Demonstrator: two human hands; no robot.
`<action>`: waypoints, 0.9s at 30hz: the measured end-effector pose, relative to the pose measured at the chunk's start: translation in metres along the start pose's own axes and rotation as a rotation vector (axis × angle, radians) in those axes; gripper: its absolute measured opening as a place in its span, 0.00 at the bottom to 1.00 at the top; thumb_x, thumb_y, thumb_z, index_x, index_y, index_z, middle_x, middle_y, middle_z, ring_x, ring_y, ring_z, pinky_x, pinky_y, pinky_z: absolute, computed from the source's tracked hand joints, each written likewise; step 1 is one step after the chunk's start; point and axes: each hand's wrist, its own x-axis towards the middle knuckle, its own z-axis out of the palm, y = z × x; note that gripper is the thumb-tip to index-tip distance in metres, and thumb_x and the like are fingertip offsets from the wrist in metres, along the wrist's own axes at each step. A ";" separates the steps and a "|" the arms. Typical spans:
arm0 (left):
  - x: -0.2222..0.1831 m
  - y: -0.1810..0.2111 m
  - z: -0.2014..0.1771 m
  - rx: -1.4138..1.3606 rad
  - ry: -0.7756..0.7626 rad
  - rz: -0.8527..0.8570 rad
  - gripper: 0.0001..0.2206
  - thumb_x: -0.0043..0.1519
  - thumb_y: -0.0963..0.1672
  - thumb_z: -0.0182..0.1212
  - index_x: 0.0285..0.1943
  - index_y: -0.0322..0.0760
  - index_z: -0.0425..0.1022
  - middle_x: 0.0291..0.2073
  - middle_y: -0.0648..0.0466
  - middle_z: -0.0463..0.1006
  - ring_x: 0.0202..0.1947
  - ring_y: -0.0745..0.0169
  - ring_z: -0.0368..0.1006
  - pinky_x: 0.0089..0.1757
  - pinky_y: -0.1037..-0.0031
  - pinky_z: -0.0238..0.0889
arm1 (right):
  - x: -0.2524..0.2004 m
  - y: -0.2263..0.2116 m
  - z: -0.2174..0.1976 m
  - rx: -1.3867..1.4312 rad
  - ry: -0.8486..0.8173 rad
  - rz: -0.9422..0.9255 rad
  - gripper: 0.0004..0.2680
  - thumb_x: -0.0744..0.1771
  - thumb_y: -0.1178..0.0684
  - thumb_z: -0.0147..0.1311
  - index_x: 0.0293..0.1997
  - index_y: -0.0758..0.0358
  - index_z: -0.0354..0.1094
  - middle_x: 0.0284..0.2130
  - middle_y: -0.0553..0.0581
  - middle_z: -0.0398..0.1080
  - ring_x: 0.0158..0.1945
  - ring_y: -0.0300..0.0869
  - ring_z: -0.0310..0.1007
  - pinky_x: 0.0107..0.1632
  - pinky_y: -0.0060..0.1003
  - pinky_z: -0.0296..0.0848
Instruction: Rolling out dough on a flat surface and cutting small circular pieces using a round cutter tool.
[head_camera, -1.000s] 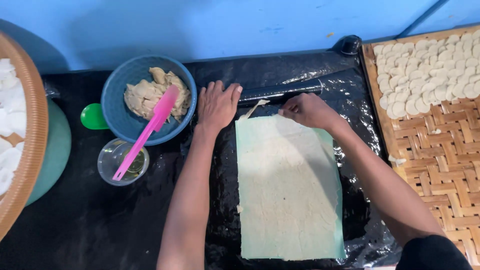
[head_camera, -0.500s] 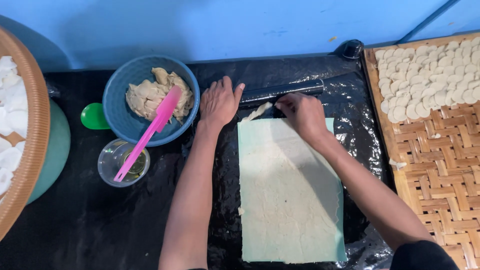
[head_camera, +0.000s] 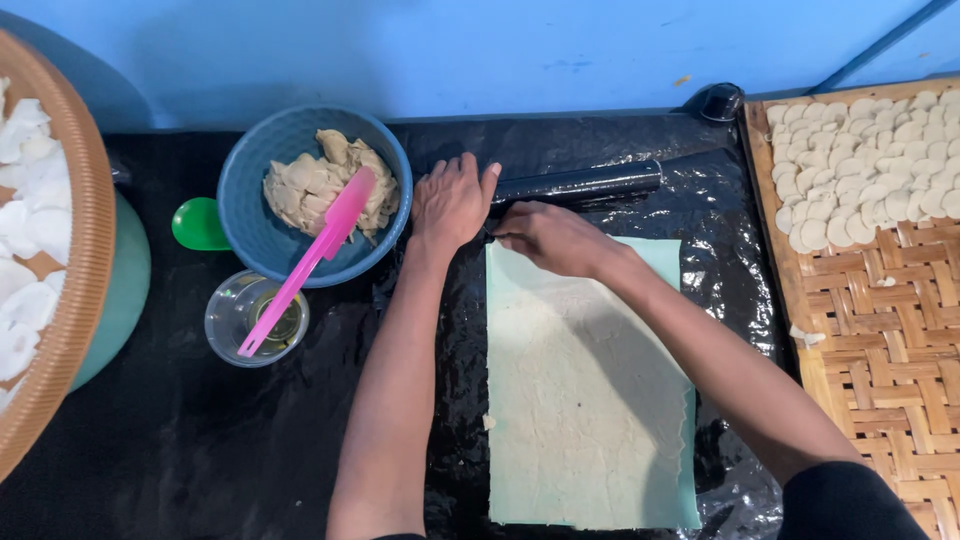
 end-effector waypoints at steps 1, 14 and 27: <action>0.000 0.000 0.001 -0.005 0.005 -0.001 0.21 0.71 0.54 0.46 0.42 0.33 0.72 0.37 0.42 0.80 0.43 0.40 0.75 0.42 0.49 0.67 | 0.004 -0.002 0.002 -0.007 -0.039 0.003 0.09 0.68 0.51 0.55 0.49 0.64 0.75 0.45 0.62 0.72 0.50 0.56 0.72 0.51 0.50 0.71; 0.000 0.001 -0.003 -0.024 -0.060 -0.040 0.23 0.71 0.55 0.43 0.45 0.32 0.73 0.40 0.42 0.80 0.46 0.41 0.74 0.45 0.51 0.66 | 0.013 -0.002 0.022 -0.341 0.191 0.048 0.06 0.66 0.53 0.57 0.37 0.65 0.73 0.38 0.60 0.72 0.46 0.54 0.73 0.50 0.49 0.72; -0.003 0.001 0.000 -0.013 0.047 0.023 0.21 0.71 0.54 0.47 0.40 0.34 0.74 0.36 0.44 0.80 0.42 0.42 0.75 0.41 0.51 0.67 | -0.063 0.033 -0.045 0.581 0.467 0.362 0.08 0.67 0.58 0.59 0.52 0.65 0.73 0.38 0.53 0.78 0.42 0.33 0.79 0.47 0.29 0.79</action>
